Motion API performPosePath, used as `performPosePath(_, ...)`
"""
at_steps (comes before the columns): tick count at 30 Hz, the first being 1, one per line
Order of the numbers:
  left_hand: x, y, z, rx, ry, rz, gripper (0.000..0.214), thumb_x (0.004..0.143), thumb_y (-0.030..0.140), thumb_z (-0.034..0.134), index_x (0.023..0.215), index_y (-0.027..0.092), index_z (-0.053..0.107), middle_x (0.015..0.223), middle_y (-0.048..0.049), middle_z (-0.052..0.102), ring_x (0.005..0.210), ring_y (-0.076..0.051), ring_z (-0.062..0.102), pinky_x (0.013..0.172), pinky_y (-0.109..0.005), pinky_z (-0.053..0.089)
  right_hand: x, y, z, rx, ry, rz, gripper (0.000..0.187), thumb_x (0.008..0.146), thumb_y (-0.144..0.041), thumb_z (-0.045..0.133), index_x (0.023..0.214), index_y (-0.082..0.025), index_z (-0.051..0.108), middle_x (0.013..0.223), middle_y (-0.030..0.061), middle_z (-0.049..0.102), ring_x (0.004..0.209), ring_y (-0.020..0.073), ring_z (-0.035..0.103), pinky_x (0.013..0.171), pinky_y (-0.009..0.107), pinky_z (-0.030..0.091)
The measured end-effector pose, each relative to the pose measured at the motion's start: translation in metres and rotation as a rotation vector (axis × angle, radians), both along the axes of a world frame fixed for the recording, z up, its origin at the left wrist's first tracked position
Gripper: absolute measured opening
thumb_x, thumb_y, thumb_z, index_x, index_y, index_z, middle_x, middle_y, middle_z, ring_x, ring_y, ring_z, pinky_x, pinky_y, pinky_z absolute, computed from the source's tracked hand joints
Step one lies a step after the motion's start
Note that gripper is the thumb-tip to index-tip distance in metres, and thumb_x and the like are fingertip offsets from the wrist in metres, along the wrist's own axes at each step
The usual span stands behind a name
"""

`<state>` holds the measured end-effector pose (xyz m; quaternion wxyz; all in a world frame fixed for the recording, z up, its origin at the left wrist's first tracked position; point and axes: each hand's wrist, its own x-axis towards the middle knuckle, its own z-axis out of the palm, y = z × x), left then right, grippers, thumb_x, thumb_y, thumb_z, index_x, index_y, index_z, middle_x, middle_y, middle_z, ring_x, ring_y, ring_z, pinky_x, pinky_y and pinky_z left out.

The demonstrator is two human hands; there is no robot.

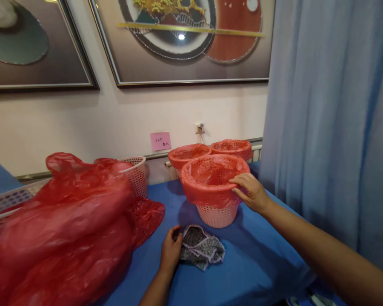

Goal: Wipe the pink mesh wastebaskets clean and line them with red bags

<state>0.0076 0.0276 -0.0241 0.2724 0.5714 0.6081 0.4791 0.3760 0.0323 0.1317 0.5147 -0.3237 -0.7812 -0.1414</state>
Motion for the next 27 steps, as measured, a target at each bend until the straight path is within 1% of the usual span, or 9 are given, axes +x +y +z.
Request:
performPosePath(3,0.003,-0.002,0.005,-0.016,-0.008,-0.041,0.041,0.076,0.051,0.063,0.097,0.018,0.074,0.102,-0.0131,0.082,0.098,-0.032,0.078,0.094,-0.046,0.06,-0.003,0.003,0.004,-0.078,-0.045,0.091,0.02,0.102,-0.031,0.064,0.12,-0.024,0.066,0.102,0.0067,0.074,0.094,0.0225,0.067,0.086,0.04,0.056)
performPosePath(7,0.008,-0.007,0.011,-0.023,0.009,-0.09,0.037,0.077,0.051,0.059,0.092,0.02,0.074,0.096,-0.0103,0.082,0.095,-0.031,0.077,0.092,-0.044,0.06,-0.002,0.003,0.011,-0.105,-0.033,0.054,0.018,0.1,-0.04,0.066,0.098,-0.021,0.067,0.083,0.0038,0.071,0.076,0.0194,0.063,0.071,0.033,0.051)
performPosePath(9,0.009,-0.009,0.014,-0.028,0.017,-0.105,0.037,0.077,0.05,0.057,0.092,0.02,0.073,0.096,-0.0101,0.081,0.095,-0.031,0.077,0.091,-0.043,0.06,0.006,0.0,0.016,-0.082,0.009,-0.007,0.023,0.1,-0.042,0.066,0.09,-0.021,0.066,0.078,0.003,0.069,0.072,0.0184,0.061,0.068,0.032,0.049)
performPosePath(11,0.009,-0.01,0.016,-0.034,0.023,-0.123,0.037,0.077,0.048,0.055,0.093,0.02,0.073,0.096,-0.0099,0.081,0.095,-0.03,0.077,0.091,-0.042,0.06,0.021,-0.005,0.022,-0.053,0.063,-0.096,0.025,0.099,-0.044,0.066,0.089,-0.021,0.066,0.079,0.0032,0.069,0.072,0.0185,0.061,0.069,0.032,0.049)
performPosePath(15,0.009,-0.011,0.018,-0.049,0.029,-0.158,0.036,0.078,0.047,0.053,0.093,0.021,0.073,0.094,-0.0089,0.081,0.094,-0.029,0.077,0.09,-0.04,0.06,0.069,-0.017,0.026,0.035,0.144,-0.323,0.03,0.097,-0.05,0.066,0.086,-0.023,0.066,0.079,0.0029,0.069,0.074,0.02,0.062,0.072,0.033,0.049)
performPosePath(18,0.009,-0.012,0.018,-0.061,0.026,-0.173,0.037,0.078,0.047,0.053,0.094,0.02,0.072,0.094,-0.0089,0.081,0.092,-0.029,0.076,0.087,-0.039,0.06,0.11,-0.022,0.015,0.084,0.167,-0.499,0.035,0.096,-0.056,0.065,0.086,-0.022,0.067,0.081,0.0042,0.069,0.075,0.0217,0.063,0.073,0.034,0.05)
performPosePath(21,0.01,-0.012,0.019,-0.072,0.031,-0.182,0.036,0.079,0.046,0.053,0.095,0.021,0.072,0.095,-0.0084,0.081,0.092,-0.029,0.076,0.087,-0.039,0.059,0.142,-0.021,-0.006,0.072,0.181,-0.629,0.041,0.095,-0.062,0.061,0.086,-0.022,0.066,0.081,0.0062,0.069,0.076,0.0236,0.063,0.074,0.037,0.05)
performPosePath(24,0.01,-0.013,0.02,-0.077,0.039,-0.193,0.032,0.079,0.044,0.053,0.094,0.022,0.072,0.093,-0.0066,0.08,0.092,-0.028,0.076,0.087,-0.037,0.058,0.157,-0.016,-0.024,0.05,0.163,-0.658,0.045,0.095,-0.065,0.057,0.087,-0.022,0.065,0.081,0.0081,0.069,0.076,0.0251,0.062,0.075,0.039,0.051)
performPosePath(27,0.01,-0.014,0.021,-0.081,0.047,-0.203,0.032,0.081,0.044,0.052,0.094,0.022,0.071,0.093,-0.0066,0.08,0.091,-0.028,0.076,0.086,-0.037,0.058,0.155,-0.005,-0.03,0.039,0.127,-0.629,0.045,0.096,-0.065,0.055,0.089,-0.022,0.065,0.083,0.0093,0.07,0.077,0.0259,0.062,0.076,0.041,0.052)
